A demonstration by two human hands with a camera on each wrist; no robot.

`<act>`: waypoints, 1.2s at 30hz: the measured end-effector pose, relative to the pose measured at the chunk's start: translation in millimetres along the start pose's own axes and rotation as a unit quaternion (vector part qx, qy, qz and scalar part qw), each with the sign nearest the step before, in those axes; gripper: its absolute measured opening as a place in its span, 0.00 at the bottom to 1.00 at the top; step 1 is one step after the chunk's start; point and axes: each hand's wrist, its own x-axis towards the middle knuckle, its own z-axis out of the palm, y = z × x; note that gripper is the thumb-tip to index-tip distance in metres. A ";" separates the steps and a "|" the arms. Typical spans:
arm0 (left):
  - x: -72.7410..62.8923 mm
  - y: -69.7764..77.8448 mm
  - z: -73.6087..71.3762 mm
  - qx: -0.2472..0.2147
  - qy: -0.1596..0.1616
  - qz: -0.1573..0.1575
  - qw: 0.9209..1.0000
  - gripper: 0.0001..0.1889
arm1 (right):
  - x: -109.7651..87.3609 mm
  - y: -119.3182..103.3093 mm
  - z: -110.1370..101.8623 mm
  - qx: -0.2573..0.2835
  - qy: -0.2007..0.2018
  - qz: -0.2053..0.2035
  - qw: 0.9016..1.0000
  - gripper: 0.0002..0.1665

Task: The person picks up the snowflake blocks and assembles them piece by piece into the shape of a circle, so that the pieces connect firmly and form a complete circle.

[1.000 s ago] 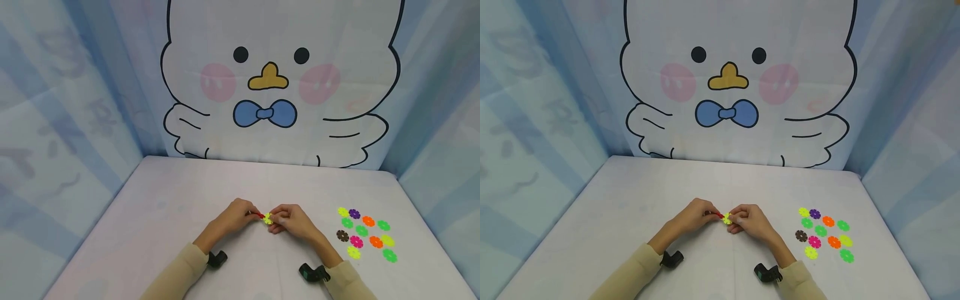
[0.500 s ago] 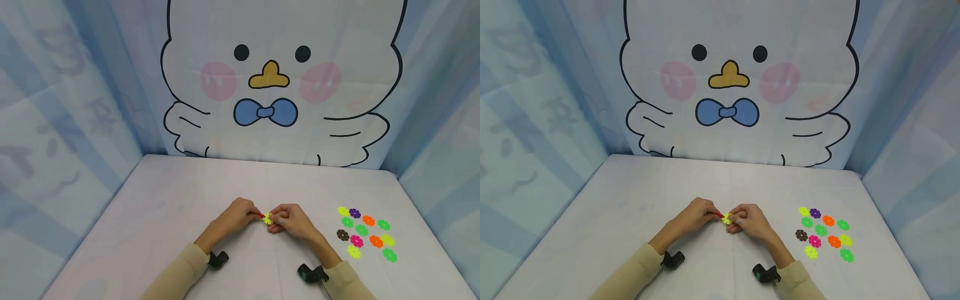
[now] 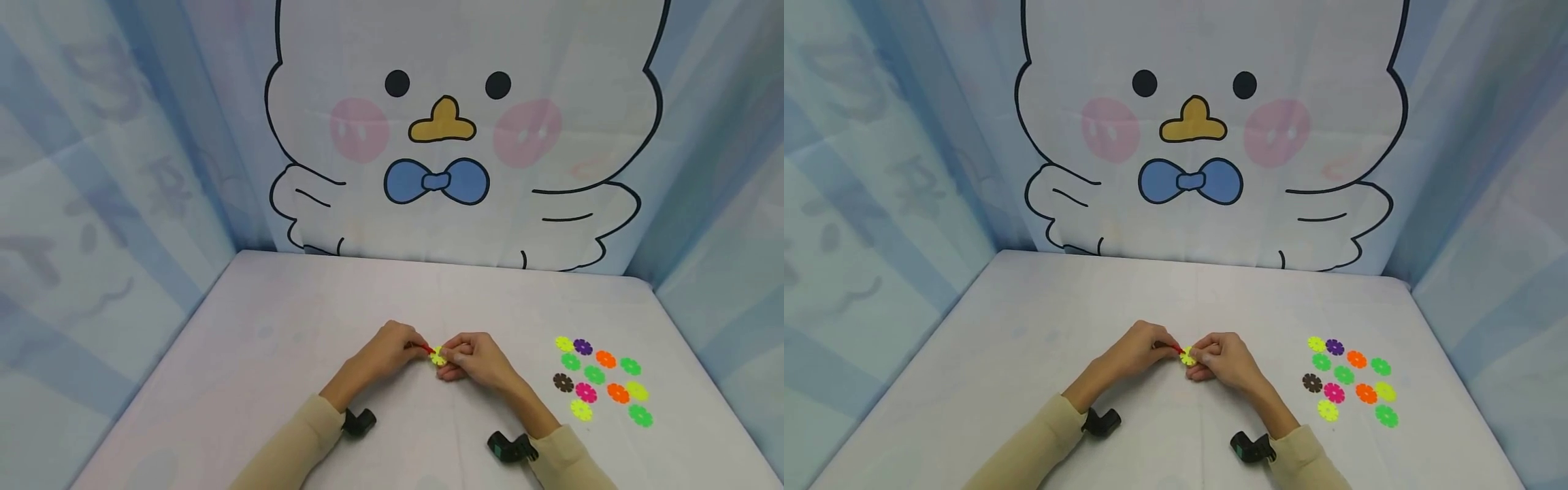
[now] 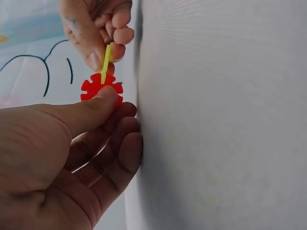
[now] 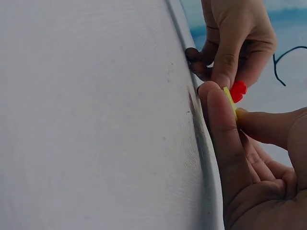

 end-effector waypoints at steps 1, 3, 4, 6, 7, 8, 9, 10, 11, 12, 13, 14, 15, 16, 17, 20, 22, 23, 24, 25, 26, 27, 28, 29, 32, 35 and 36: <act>-0.4 -0.4 -0.2 -0.008 0.001 -0.005 1.000 0.08 | -0.2 -0.7 0.3 -0.003 0.003 0.001 1.000 0.16; -1.2 -1.1 -0.5 -0.027 0.004 -0.014 1.000 0.08 | -0.8 -2.1 0.4 -0.016 0.012 0.001 1.000 0.15; -1.4 -1.6 -0.5 -0.035 0.005 -0.018 0.999 0.08 | -1.3 -2.8 0.3 -0.026 0.018 -0.001 1.000 0.15; -1.8 -2.6 -0.6 -0.053 0.004 -0.025 0.998 0.07 | -2.5 -4.5 -0.5 -0.047 0.027 -0.006 0.998 0.14; -1.8 -3.0 -0.4 -0.065 0.003 -0.030 0.997 0.07 | -3.2 -5.2 -1.5 -0.057 0.031 -0.009 0.998 0.14; -1.8 -3.2 -0.1 -0.085 0.000 -0.038 0.996 0.08 | -3.8 -5.7 -2.6 -0.064 0.035 -0.011 0.997 0.14; -1.8 -3.5 0.3 -0.106 -0.005 -0.048 0.993 0.08 | -4.3 -6.1 -3.6 -0.069 0.038 -0.011 0.997 0.14; -1.9 -3.7 0.6 -0.130 -0.010 -0.058 0.990 0.08 | -4.6 -6.4 -4.7 -0.070 0.038 -0.012 0.997 0.14; -2.2 -3.8 1.0 -0.157 -0.015 -0.070 0.985 0.09 | -4.8 -6.6 -5.7 -0.069 0.037 -0.013 0.997 0.14; -2.5 -3.7 1.3 -0.184 -0.020 -0.083 0.979 0.10 | -4.8 -6.6 -6.5 -0.066 0.036 -0.013 0.997 0.14; -2.8 -3.7 1.8 -0.211 -0.025 -0.095 0.972 0.11 | -4.6 -6.4 -7.3 -0.062 0.037 -0.011 0.997 0.14; -3.0 -3.7 2.2 -0.235 -0.029 -0.107 0.966 0.12 | -4.2 -6.2 -7.7 -0.057 0.038 -0.009 0.998 0.14; -3.2 -3.7 2.5 -0.252 -0.033 -0.115 0.960 0.13 | -3.8 -5.9 -8.0 -0.051 0.039 -0.007 0.998 0.14; -3.4 -3.8 2.7 -0.266 -0.036 -0.122 0.956 0.14 | -3.5 -5.8 -8.1 -0.046 0.038 -0.007 0.998 0.14; -3.6 -3.7 2.6 -0.276 -0.038 -0.127 0.952 0.14 | -3.2 -5.8 -8.0 -0.042 0.038 -0.006 0.998 0.14; -4.3 -3.8 2.2 -0.290 -0.048 -0.137 0.946 0.16 | -2.6 -6.2 -6.8 -0.030 0.035 -0.005 0.999 0.15; -4.5 -3.6 2.1 -0.297 -0.056 -0.143 0.943 0.16 | -2.6 -6.9 -5.6 -0.024 0.032 -0.008 0.999 0.16; -4.4 -3.4 2.3 -0.301 -0.060 -0.144 0.941 0.17 | -2.7 -7.3 -4.9 -0.020 0.032 -0.009 0.999 0.16; -4.1 -3.3 3.0 -0.307 -0.064 -0.146 0.938 0.17 | -2.8 -7.6 -4.2 -0.017 0.032 -0.009 0.999 0.16; -4.0 -2.6 3.7 -0.314 -0.065 -0.147 0.936 0.17 | -2.8 -7.9 -3.6 -0.016 0.033 -0.010 0.999 0.16; -3.5 -2.4 5.2 -0.319 -0.068 -0.147 0.934 0.17 | -2.7 -7.7 -3.2 -0.015 0.033 -0.011 0.999 0.16; -3.2 -2.0 6.4 -0.324 -0.069 -0.147 0.932 0.16 | -2.7 -7.5 -2.7 -0.015 0.033 -0.013 0.999 0.16; -2.8 -1.9 7.8 -0.329 -0.070 -0.148 0.930 0.16 | -2.7 -7.2 -2.2 -0.014 0.034 -0.012 0.999 0.15; -2.7 -1.6 8.9 -0.335 -0.070 -0.148 0.928 0.16 | -2.7 -6.8 -1.8 -0.014 0.033 -0.013 0.999 0.15; -2.9 -1.7 10.9 -0.352 -0.069 -0.155 0.920 0.14 | -2.2 -4.5 -1.7 -0.014 0.027 -0.017 0.999 0.15; -3.4 -2.7 11.2 -0.365 -0.072 -0.161 0.914 0.14 | -2.1 -3.9 -1.4 -0.010 0.022 -0.019 1.000 0.16; -3.6 -3.1 11.4 -0.366 -0.073 -0.162 0.913 0.14 | -2.0 -3.9 -1.2 -0.010 0.021 -0.019 1.000 0.16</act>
